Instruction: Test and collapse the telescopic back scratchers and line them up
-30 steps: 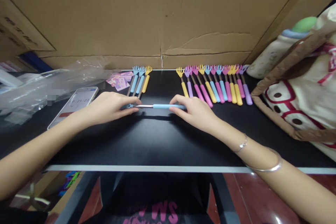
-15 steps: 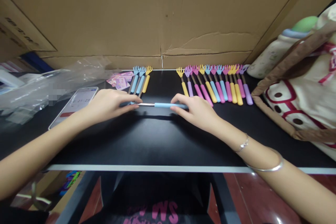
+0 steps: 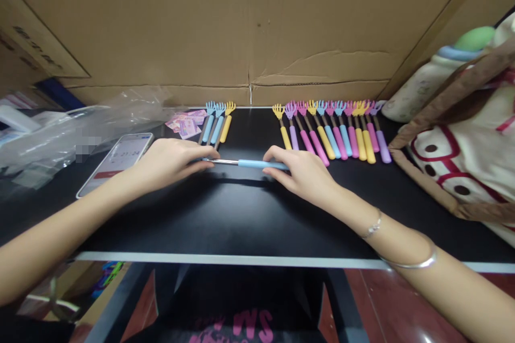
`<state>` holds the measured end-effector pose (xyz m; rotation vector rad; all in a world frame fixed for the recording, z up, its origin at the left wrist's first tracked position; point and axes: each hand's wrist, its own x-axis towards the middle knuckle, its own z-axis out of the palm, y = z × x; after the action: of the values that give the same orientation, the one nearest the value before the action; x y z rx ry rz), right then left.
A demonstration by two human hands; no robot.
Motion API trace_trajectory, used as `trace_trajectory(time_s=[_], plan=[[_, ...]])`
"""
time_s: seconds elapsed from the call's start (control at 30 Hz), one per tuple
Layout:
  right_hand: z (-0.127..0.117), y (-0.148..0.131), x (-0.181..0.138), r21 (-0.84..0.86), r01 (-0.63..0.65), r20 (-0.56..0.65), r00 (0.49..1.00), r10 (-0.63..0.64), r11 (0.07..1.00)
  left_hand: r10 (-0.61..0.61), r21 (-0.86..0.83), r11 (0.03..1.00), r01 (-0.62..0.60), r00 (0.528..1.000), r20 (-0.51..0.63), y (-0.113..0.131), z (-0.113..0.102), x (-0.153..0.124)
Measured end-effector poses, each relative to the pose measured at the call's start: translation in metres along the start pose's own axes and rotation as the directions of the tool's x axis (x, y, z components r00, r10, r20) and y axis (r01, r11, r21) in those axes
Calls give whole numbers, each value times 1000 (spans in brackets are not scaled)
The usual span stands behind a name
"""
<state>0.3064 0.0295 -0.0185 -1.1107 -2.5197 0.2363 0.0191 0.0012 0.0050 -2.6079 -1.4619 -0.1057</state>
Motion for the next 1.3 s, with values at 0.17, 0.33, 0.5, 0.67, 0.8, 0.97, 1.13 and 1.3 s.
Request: trace_trajectory(time_s=[0.17, 0.33, 0.5, 0.67, 0.8, 0.97, 1.13, 1.3], plan=[[0, 1, 0, -26, 32, -11, 999, -33, 999, 16, 24, 1000, -17, 999, 41, 1, -1, 0], [-2, 0, 0, -37, 35, -24, 999, -36, 999, 29, 44, 999, -30, 1000, 10, 0, 0, 0], [-4, -2, -1, -50, 41, -7, 999, -41, 998, 71, 51, 996, -71, 997, 6, 1, 1, 0], [-4, -3, -1, -62, 44, -10, 999, -45, 997, 75, 46, 996, -76, 997, 18, 1, 1, 0], [-4, -4, 0, -65, 42, -15, 999, -43, 997, 53, 50, 997, -54, 998, 30, 1, 1, 1], [-3, -4, 0, -34, 40, 7, 999, -40, 999, 47, 25, 999, -47, 999, 0, 0, 3, 2], [-2, -5, 0, -10, 45, 30, 999, -44, 999, 35, -27, 999, -37, 998, -45, -2, 5, 1], [1, -5, -1, -1, 39, 10, 999, -39, 999, 12, -10, 1000, -12, 1000, -27, 0, 4, 2]])
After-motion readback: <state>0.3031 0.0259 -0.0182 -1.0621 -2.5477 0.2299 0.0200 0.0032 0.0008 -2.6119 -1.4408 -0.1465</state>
